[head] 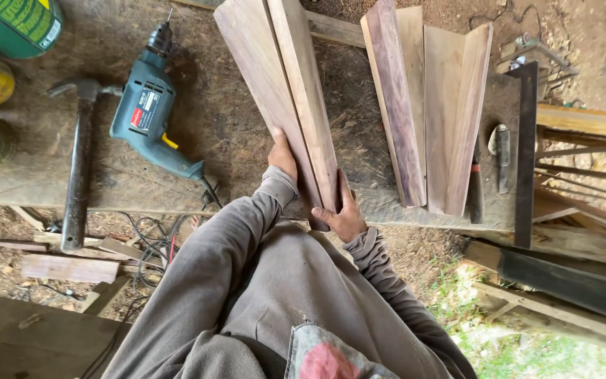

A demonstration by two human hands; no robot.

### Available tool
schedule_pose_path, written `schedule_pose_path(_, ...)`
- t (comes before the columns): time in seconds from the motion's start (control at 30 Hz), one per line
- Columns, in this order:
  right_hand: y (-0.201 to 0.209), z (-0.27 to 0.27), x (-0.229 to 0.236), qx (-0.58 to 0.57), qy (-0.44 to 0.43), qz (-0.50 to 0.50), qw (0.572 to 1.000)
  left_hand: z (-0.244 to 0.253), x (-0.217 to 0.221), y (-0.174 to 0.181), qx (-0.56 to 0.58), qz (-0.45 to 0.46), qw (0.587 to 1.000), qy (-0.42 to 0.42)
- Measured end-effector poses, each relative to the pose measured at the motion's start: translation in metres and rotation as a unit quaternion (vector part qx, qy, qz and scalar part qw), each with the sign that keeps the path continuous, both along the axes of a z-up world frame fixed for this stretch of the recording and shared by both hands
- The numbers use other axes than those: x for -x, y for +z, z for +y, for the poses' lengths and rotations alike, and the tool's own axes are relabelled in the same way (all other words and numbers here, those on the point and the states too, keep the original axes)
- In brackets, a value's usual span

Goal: The recorder is assembling or modifying wooden furniture components using a drill and a hammer.

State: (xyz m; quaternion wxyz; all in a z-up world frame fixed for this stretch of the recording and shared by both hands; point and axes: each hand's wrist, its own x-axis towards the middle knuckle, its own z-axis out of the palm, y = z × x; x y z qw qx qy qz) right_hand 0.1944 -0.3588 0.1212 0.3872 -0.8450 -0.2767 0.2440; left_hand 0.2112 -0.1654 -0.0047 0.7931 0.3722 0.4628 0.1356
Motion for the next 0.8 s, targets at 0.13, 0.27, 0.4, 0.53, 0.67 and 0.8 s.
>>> schedule_pose_path(0.13,0.014,0.007,-0.013,0.042,0.029,0.008,0.999,0.008,0.002,-0.005,-0.098,-0.057,0.984,-0.138)
schedule_pose_path(0.27,0.029,0.011,-0.015,0.043,0.031,0.058,0.997,0.036,0.015,0.056,-0.07,-0.006,0.957,-0.28)
schedule_pose_path(0.4,0.033,0.015,-0.016,0.078,0.018,0.072,0.994,0.059,0.024,0.116,-0.136,0.149,0.816,-0.541)
schedule_pose_path(0.53,0.027,0.008,-0.018,0.112,0.016,0.065,0.991,0.091,0.02,0.158,-0.294,0.225,0.668,-0.645)
schedule_pose_path(0.67,0.013,0.002,-0.017,0.088,0.015,0.062,0.994,0.149,-0.006,0.176,-0.329,0.274,0.741,-0.517)
schedule_pose_path(0.8,-0.002,-0.002,-0.01,0.069,-0.016,0.078,0.994,0.219,-0.07,0.08,-0.636,0.177,0.698,-0.276)
